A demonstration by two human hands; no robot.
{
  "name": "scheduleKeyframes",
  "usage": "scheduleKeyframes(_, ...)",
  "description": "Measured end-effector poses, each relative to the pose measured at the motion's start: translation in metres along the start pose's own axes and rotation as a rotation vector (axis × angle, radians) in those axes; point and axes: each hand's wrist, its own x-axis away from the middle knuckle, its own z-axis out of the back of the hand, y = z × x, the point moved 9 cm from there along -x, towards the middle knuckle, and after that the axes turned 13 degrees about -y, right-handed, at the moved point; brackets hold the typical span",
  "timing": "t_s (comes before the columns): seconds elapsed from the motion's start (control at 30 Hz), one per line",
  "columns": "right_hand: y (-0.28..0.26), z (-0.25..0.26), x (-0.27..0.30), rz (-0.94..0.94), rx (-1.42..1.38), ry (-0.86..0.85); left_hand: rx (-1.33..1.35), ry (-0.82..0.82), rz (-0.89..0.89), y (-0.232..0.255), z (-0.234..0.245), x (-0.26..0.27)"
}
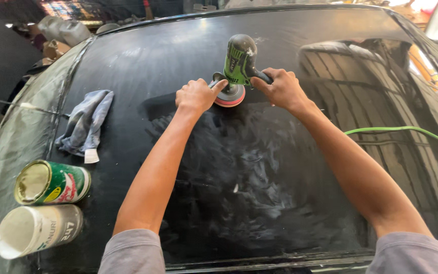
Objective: The person wipes a car hood with a cloth, spreads a white substance on the surface by hand, and then buffs the area using a power polisher.
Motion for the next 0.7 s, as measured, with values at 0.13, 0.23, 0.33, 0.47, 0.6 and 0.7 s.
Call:
scheduleKeyframes(0.13, 0.023, 0.022, 0.01, -0.016, 0.02, 0.02, 0.014, -0.034, -0.033, 0.034, -0.009, -0.009)
scheduleKeyframes(0.23, 0.037, 0.04, 0.019, -0.013, 0.073, 0.056, 0.02, -0.029, -0.056, 0.061, -0.016, -0.012)
scheduleKeyframes(0.33, 0.061, 0.055, 0.027, -0.13, 0.065, 0.052, 0.015, -0.016, -0.101, 0.089, -0.023, -0.016)
scheduleKeyframes(0.47, 0.08, 0.078, 0.041, -0.115, 0.032, 0.088, 0.027, -0.075, -0.112, 0.126, -0.033, -0.023)
scheduleKeyframes(0.6, 0.106, 0.098, 0.053, -0.163, 0.02, 0.103, 0.016, -0.093, -0.15, 0.163, -0.042, -0.026)
scheduleKeyframes(0.7, 0.129, 0.112, 0.063, -0.218, 0.011, 0.12, 0.009, -0.092, -0.198, 0.192, -0.051, -0.03)
